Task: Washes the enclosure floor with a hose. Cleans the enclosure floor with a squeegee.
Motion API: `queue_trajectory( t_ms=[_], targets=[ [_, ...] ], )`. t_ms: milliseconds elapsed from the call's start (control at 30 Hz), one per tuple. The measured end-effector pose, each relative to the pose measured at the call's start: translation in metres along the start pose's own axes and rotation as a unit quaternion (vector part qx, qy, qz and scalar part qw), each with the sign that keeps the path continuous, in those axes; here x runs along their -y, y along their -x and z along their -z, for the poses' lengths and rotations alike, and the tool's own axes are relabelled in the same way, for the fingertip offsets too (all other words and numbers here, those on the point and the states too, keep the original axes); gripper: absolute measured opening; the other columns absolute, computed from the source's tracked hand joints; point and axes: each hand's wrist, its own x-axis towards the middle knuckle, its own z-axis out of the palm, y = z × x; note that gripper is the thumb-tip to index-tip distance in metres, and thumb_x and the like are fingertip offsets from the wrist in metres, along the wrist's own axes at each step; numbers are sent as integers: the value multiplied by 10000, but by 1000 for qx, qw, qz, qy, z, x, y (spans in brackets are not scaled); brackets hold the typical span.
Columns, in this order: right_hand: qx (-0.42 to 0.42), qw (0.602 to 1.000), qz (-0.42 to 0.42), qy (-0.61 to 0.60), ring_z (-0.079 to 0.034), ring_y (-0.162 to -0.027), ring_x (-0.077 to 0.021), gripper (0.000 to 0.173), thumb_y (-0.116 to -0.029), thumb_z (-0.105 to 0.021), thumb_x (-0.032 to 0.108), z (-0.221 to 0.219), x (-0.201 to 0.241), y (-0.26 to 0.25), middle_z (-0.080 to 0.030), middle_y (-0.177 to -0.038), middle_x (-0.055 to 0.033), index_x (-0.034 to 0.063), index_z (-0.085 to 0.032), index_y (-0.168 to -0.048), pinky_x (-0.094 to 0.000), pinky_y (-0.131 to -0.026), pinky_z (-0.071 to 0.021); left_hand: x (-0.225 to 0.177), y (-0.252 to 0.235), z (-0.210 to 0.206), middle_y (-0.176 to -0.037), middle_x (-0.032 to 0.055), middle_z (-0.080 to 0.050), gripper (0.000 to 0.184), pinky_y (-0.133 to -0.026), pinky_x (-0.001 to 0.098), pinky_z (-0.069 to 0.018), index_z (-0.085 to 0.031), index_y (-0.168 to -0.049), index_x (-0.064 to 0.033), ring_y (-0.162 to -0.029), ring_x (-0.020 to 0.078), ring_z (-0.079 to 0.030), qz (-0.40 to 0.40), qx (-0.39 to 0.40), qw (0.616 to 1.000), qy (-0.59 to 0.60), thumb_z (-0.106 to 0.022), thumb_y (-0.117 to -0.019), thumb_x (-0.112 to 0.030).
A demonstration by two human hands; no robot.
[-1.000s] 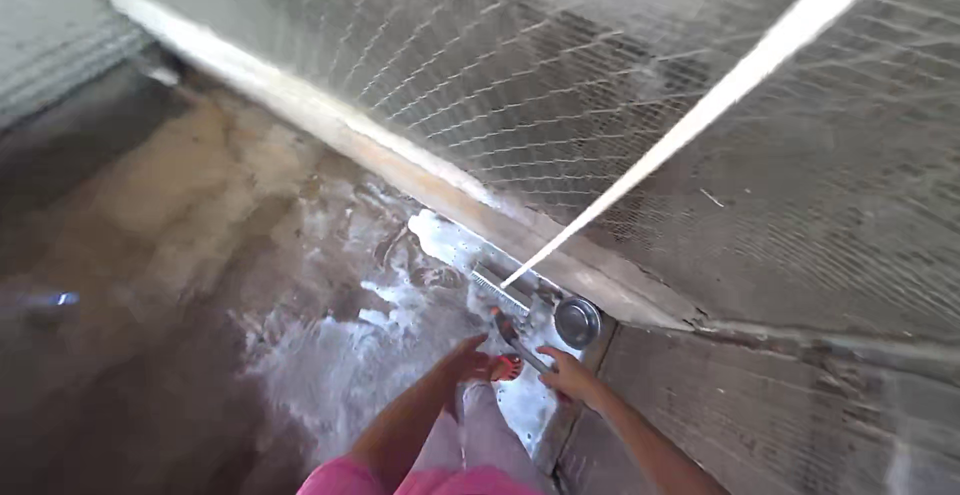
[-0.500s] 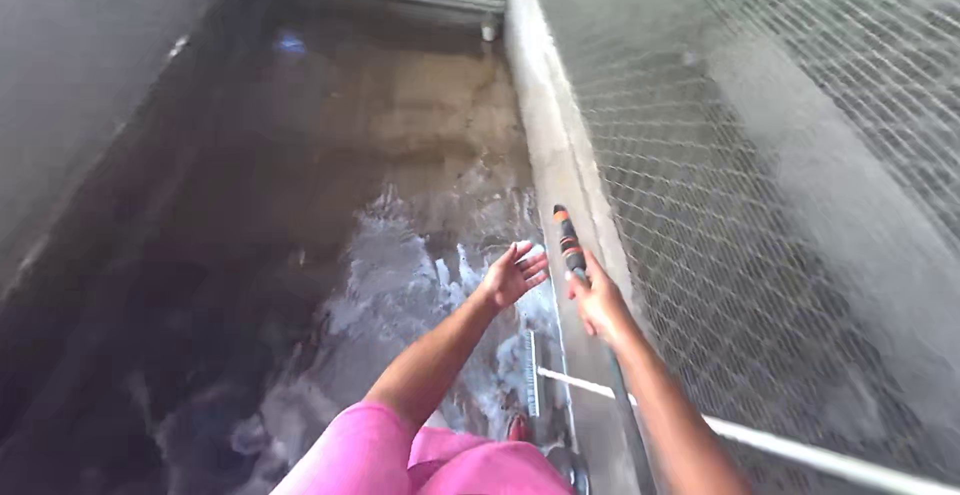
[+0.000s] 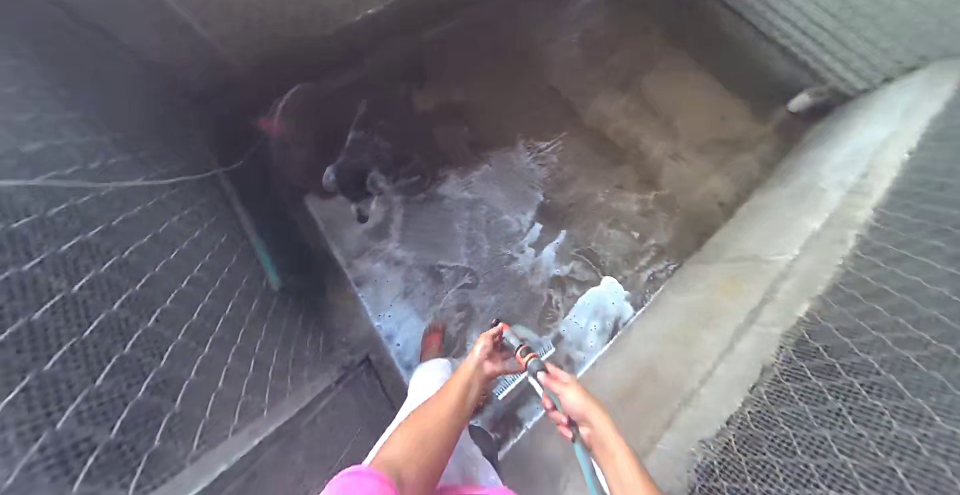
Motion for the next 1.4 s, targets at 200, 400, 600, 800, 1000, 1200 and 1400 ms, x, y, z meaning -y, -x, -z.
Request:
queue_trajectory(
  t_ms=[200,400,600,800,1000,1200,1400],
  targets=[
    [75,967,-47,239,-418,-484,-121,473,-1130,-394,289,-96,-25,-45,-496,-725,-33,199,-328,-1589,-296,-461,-392,-2,8,138,-1113,196,-604,398,-865,506,-507,-553,-1206,7,-967,305,-606,14,-174,984,-31,-537,-1039,-354],
    [61,926,2,373,-554,-648,-261,530,-1115,-435,283,-149,-34,-48,-616,-937,-193,175,-294,-1614,-435,-633,-496,-18,13,178,-1067,201,-668,503,-849,486,-516,-629,-1196,33,-932,293,-637,-47,-241,949,-197,-773,-894,-342],
    [42,914,62,398,-667,-878,-363,557,-1102,-465,251,-168,-24,-40,-656,-1162,-271,154,-295,-1624,-525,-830,-534,-48,35,180,-1120,214,-660,600,-838,508,-526,-640,-1206,27,-978,321,-649,-59,-251,926,-277,-732,-908,-485],
    [33,922,87,376,-644,-801,-317,521,-1104,-459,242,-171,-29,-34,-666,-1104,-245,150,-342,-1603,-488,-764,-529,-47,65,189,-1081,154,-618,363,-826,502,-500,-554,-1280,-13,-929,271,-604,-72,-112,990,-56,-387,-1097,-279],
    [27,922,119,367,-657,-816,-340,542,-1105,-450,243,-175,-37,-31,-667,-1091,-258,137,-304,-1617,-510,-775,-535,-54,80,172,-1045,152,-644,295,-809,418,-509,-608,-1223,20,-878,221,-604,-114,-196,972,-59,-577,-1044,-212],
    [15,917,144,371,-680,-884,-383,542,-1106,-451,232,-172,-36,-23,-668,-1120,-287,102,-305,-1611,-543,-841,-537,-61,80,161,-1109,204,-679,453,-860,443,-533,-596,-1257,57,-967,267,-659,-156,-236,947,-151,-755,-926,-208],
    [28,926,153,344,-661,-855,-353,522,-1108,-448,219,-171,-36,-26,-662,-1105,-273,106,-327,-1603,-509,-831,-530,-60,86,167,-1146,207,-688,488,-918,474,-518,-607,-1262,47,-1040,286,-667,-154,-247,936,-199,-704,-977,-337]
  ],
)
